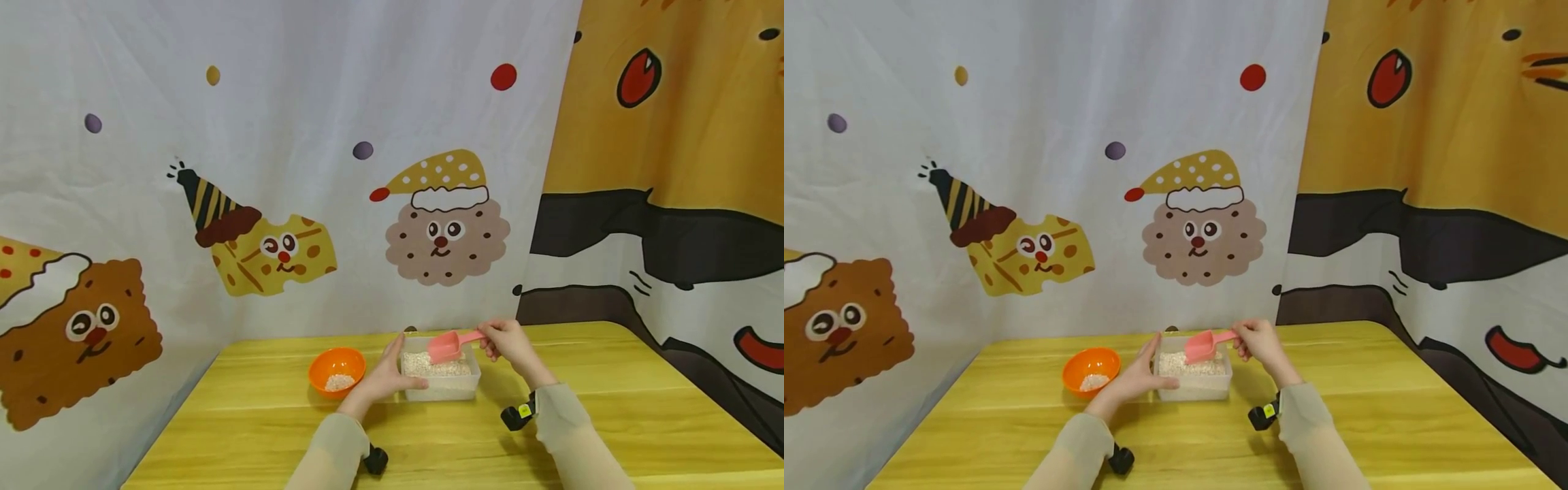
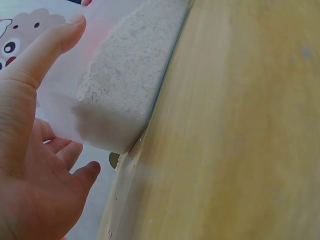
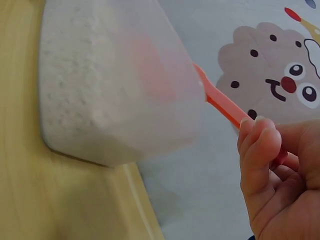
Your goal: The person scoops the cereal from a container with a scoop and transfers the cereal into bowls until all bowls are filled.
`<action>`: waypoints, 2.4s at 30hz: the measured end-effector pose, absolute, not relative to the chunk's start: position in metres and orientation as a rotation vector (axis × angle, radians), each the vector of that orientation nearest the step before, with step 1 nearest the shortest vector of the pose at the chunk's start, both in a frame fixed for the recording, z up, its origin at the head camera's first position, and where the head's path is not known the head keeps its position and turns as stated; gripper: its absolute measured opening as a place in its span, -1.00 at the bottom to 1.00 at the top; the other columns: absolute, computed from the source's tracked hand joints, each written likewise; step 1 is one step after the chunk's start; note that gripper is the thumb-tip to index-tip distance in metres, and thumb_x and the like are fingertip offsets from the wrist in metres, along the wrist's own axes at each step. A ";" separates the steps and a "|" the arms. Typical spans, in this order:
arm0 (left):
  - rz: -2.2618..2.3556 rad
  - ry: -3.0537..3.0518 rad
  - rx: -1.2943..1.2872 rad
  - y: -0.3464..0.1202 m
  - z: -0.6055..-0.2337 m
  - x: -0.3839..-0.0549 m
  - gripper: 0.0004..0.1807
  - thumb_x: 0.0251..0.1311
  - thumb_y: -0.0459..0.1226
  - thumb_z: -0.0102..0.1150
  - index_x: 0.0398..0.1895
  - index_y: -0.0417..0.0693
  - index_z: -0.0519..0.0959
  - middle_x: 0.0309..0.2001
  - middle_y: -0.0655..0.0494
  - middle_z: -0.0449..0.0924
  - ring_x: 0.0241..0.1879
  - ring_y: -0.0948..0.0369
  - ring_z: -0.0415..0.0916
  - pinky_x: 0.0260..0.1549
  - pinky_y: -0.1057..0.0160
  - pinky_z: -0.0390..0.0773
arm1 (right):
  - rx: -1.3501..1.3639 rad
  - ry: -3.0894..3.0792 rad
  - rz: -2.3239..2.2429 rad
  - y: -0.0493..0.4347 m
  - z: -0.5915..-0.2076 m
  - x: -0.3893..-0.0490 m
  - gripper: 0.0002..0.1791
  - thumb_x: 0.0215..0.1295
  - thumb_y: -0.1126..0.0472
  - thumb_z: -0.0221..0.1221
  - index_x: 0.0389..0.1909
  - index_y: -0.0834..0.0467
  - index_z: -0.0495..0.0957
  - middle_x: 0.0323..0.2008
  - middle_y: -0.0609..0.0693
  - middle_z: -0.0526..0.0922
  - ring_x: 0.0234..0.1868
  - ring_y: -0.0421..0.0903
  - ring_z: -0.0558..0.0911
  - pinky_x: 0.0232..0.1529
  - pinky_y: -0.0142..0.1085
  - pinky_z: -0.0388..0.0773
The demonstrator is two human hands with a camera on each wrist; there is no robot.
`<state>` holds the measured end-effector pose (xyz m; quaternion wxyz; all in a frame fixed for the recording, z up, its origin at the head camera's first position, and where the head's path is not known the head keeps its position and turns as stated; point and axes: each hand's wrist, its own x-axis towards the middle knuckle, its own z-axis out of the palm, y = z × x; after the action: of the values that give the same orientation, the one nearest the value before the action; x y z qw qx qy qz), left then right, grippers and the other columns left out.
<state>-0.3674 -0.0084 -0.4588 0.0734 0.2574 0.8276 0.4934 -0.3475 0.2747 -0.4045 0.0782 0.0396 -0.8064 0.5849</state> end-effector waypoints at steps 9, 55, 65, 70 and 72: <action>1.475 2.480 0.767 -0.009 -0.456 -0.366 0.29 -0.09 0.04 0.50 0.57 0.13 -0.23 0.53 -0.11 -0.25 0.45 -0.14 -0.13 0.24 -0.25 0.15 | 0.118 -2.423 1.773 0.261 -0.412 -0.351 -0.70 0.47 0.27 0.00 -0.19 0.47 0.56 -0.63 0.05 0.54 -0.70 -0.20 0.44 -0.68 -0.39 0.46; 1.475 2.498 0.713 -0.008 -0.458 -0.365 0.31 -0.12 0.08 0.51 0.57 0.20 -0.23 0.54 -0.11 -0.26 0.44 -0.17 -0.09 0.22 -0.29 0.16 | 0.466 -2.624 1.689 0.256 -0.395 -0.339 -0.71 0.47 0.25 0.03 -0.28 0.39 0.61 -0.69 -0.02 0.48 -0.74 -0.24 0.39 -0.71 -0.40 0.39; 1.480 2.488 0.712 -0.007 -0.458 -0.365 0.30 -0.11 0.06 0.51 0.57 0.19 -0.23 0.53 -0.13 -0.27 0.43 -0.19 -0.09 0.21 -0.29 0.17 | 0.278 -2.596 1.871 0.244 -0.402 -0.337 -0.69 0.47 0.26 0.02 -0.25 0.45 0.59 -0.69 -0.01 0.49 -0.72 -0.24 0.41 -0.67 -0.42 0.41; 1.499 2.475 0.728 -0.008 -0.456 -0.365 0.30 -0.10 0.05 0.51 0.57 0.18 -0.23 0.53 -0.11 -0.26 0.43 -0.18 -0.08 0.21 -0.28 0.18 | 0.173 -2.568 1.877 0.234 -0.404 -0.339 -0.70 0.47 0.27 0.02 -0.24 0.43 0.60 -0.70 0.01 0.52 -0.73 -0.21 0.46 -0.64 -0.37 0.50; 1.500 2.477 0.731 -0.008 -0.456 -0.366 0.30 -0.10 0.05 0.50 0.57 0.18 -0.23 0.53 -0.11 -0.25 0.43 -0.18 -0.08 0.21 -0.28 0.18 | 0.146 -2.554 1.871 0.231 -0.405 -0.340 -0.71 0.47 0.27 0.02 -0.24 0.43 0.61 -0.70 0.02 0.53 -0.74 -0.21 0.48 -0.63 -0.35 0.53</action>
<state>-0.3656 -0.0082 -0.4559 0.0774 0.2441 0.8269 0.5007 -0.3400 0.2312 -0.4047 -0.0137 0.0461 -0.8057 0.5903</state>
